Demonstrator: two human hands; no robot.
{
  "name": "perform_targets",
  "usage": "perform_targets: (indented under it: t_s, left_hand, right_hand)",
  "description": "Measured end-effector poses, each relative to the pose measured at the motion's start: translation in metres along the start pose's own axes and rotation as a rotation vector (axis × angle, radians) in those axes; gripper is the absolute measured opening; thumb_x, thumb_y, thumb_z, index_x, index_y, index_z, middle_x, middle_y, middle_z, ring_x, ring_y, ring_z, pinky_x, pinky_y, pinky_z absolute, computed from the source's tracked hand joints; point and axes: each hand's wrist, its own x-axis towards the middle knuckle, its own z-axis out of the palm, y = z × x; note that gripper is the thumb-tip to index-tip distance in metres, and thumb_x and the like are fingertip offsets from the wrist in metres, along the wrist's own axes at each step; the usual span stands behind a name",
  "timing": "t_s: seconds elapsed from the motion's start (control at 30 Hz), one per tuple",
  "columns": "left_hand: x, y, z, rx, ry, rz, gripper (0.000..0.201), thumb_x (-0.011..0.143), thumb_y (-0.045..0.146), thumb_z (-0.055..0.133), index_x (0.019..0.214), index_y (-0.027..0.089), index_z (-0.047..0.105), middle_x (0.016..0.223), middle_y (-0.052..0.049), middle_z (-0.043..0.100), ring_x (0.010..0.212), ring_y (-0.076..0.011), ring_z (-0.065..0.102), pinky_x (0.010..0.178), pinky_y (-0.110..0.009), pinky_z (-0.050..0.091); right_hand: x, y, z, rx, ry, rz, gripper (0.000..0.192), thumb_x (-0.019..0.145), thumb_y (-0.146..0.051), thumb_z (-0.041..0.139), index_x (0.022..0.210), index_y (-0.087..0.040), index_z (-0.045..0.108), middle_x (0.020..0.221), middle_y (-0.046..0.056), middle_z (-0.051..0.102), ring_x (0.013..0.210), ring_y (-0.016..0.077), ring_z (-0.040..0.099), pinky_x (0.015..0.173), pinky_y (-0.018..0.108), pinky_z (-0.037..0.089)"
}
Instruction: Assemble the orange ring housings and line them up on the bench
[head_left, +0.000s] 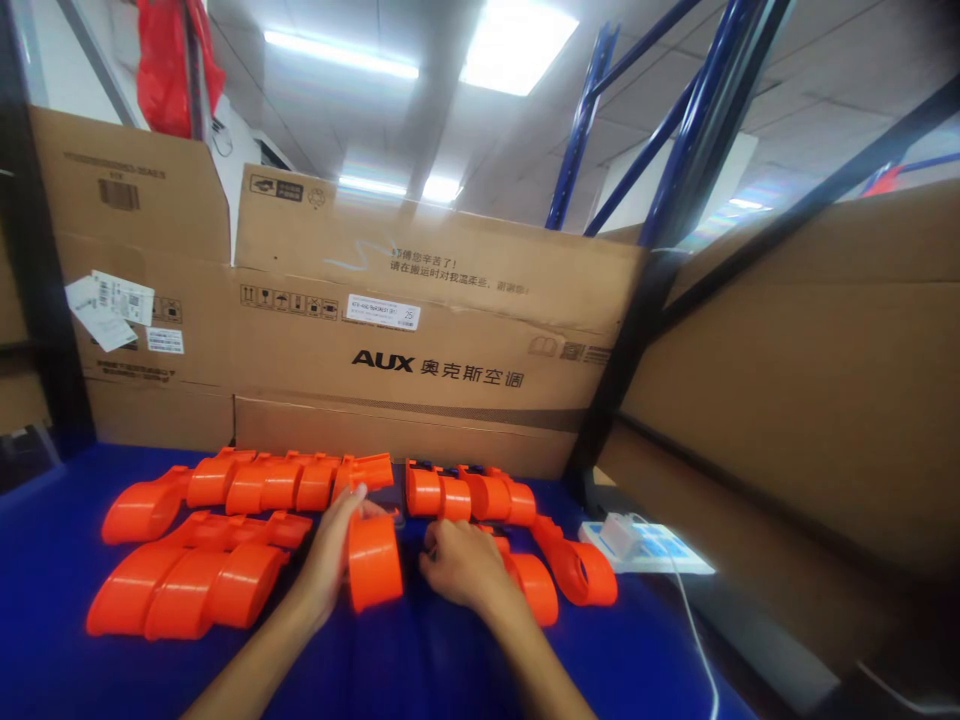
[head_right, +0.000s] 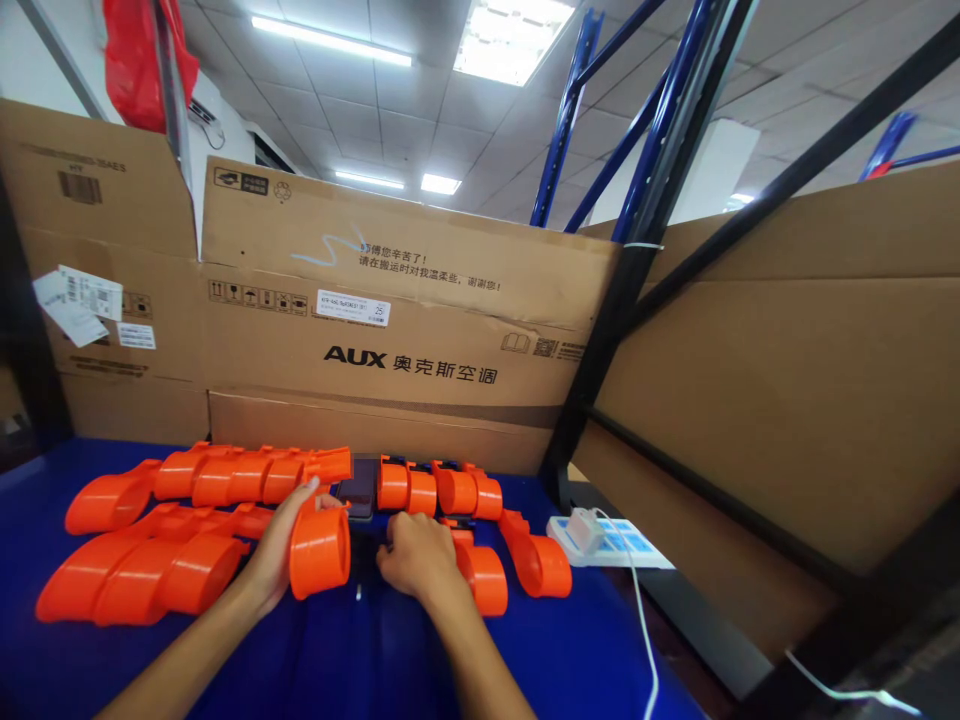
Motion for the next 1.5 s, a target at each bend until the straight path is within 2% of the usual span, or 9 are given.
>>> perform_targets:
  t_s: [0.17,0.37,0.47,0.7,0.87,0.97,1.07,1.27,1.5]
  left_hand:
    - [0.001,0.0,-0.001,0.052,-0.011,-0.001,0.045,0.072,0.059,0.07,0.067,0.015,0.067,0.063,-0.004,0.066,0.055,-0.0179,0.059,0.057,-0.028,0.043]
    - [0.002,-0.002,-0.002,0.141,-0.032,0.061,0.045,0.075,0.06,0.067,0.068,0.015,0.069,0.069,-0.005,0.068,0.064,-0.0194,0.061,0.064,-0.029,0.045]
    - [0.003,-0.006,-0.004,0.201,-0.046,0.07,0.047,0.077,0.062,0.065,0.07,0.016,0.069,0.069,-0.004,0.066,0.062,-0.0181,0.058,0.063,-0.028,0.044]
    - [0.002,-0.007,-0.004,0.26,-0.113,0.086,0.046,0.082,0.061,0.061,0.07,0.017,0.067,0.069,-0.002,0.063,0.062,-0.0165,0.055,0.062,-0.026,0.042]
    - [0.001,-0.007,-0.003,0.28,-0.144,0.091,0.046,0.081,0.06,0.063,0.066,0.017,0.066,0.064,-0.001,0.06,0.06,-0.0158,0.052,0.06,-0.025,0.04]
    - [0.001,-0.008,-0.003,0.266,-0.165,0.059,0.043,0.08,0.059,0.064,0.068,0.017,0.064,0.063,-0.001,0.061,0.058,-0.0152,0.051,0.058,-0.025,0.039]
    - [-0.001,-0.008,-0.002,0.271,-0.198,0.072,0.041,0.083,0.057,0.063,0.071,0.018,0.063,0.065,-0.002,0.062,0.058,-0.0146,0.051,0.058,-0.025,0.039]
    - [-0.007,-0.003,0.002,0.29,-0.205,0.104,0.04,0.086,0.056,0.06,0.075,0.018,0.062,0.066,-0.002,0.063,0.058,-0.0136,0.051,0.058,-0.024,0.038]
    - [-0.007,-0.004,0.002,0.261,-0.207,0.08,0.041,0.085,0.058,0.061,0.074,0.018,0.063,0.063,-0.002,0.063,0.055,-0.0134,0.051,0.055,-0.023,0.038]
  right_hand:
    - [0.001,0.01,-0.004,0.142,0.137,-0.022,0.016,0.079,-0.025,0.059,0.08,-0.023,0.075,0.083,0.007,0.077,0.081,0.025,0.071,0.064,0.028,0.042]
    - [0.006,0.017,-0.002,0.656,0.228,-0.258,0.023,0.077,-0.014,0.053,0.086,-0.02,0.073,0.086,0.004,0.077,0.079,0.0192,0.071,0.067,0.025,0.049]
    - [0.009,0.015,0.002,0.822,0.293,-0.288,0.015,0.081,-0.02,0.058,0.089,-0.019,0.071,0.086,0.005,0.076,0.077,0.0196,0.071,0.067,0.027,0.051]
    - [0.011,0.016,-0.002,0.775,0.501,-0.299,0.017,0.087,-0.038,0.065,0.084,-0.021,0.067,0.081,0.005,0.07,0.076,0.0212,0.064,0.073,0.033,0.051]
    - [0.011,0.012,0.002,1.122,0.336,-0.35,0.024,0.091,-0.046,0.059,0.088,-0.022,0.056,0.085,0.004,0.069,0.079,0.0197,0.067,0.073,0.031,0.053]
    - [0.012,0.009,0.008,1.284,0.246,-0.335,0.028,0.091,-0.049,0.061,0.088,-0.023,0.051,0.073,-0.001,0.065,0.064,0.0159,0.065,0.062,0.027,0.051]
    - [0.014,0.009,0.01,1.288,0.303,-0.32,0.027,0.089,-0.048,0.065,0.091,-0.022,0.056,0.068,-0.003,0.062,0.061,0.0142,0.061,0.061,0.025,0.048]
    - [0.017,0.013,0.006,1.201,0.416,-0.304,0.034,0.087,-0.048,0.066,0.104,-0.019,0.07,0.096,0.007,0.071,0.09,0.0226,0.065,0.082,0.032,0.05]
    - [0.017,0.015,0.008,1.16,0.398,-0.305,0.035,0.088,-0.05,0.064,0.1,-0.018,0.071,0.092,0.006,0.071,0.085,0.0219,0.064,0.076,0.031,0.051]
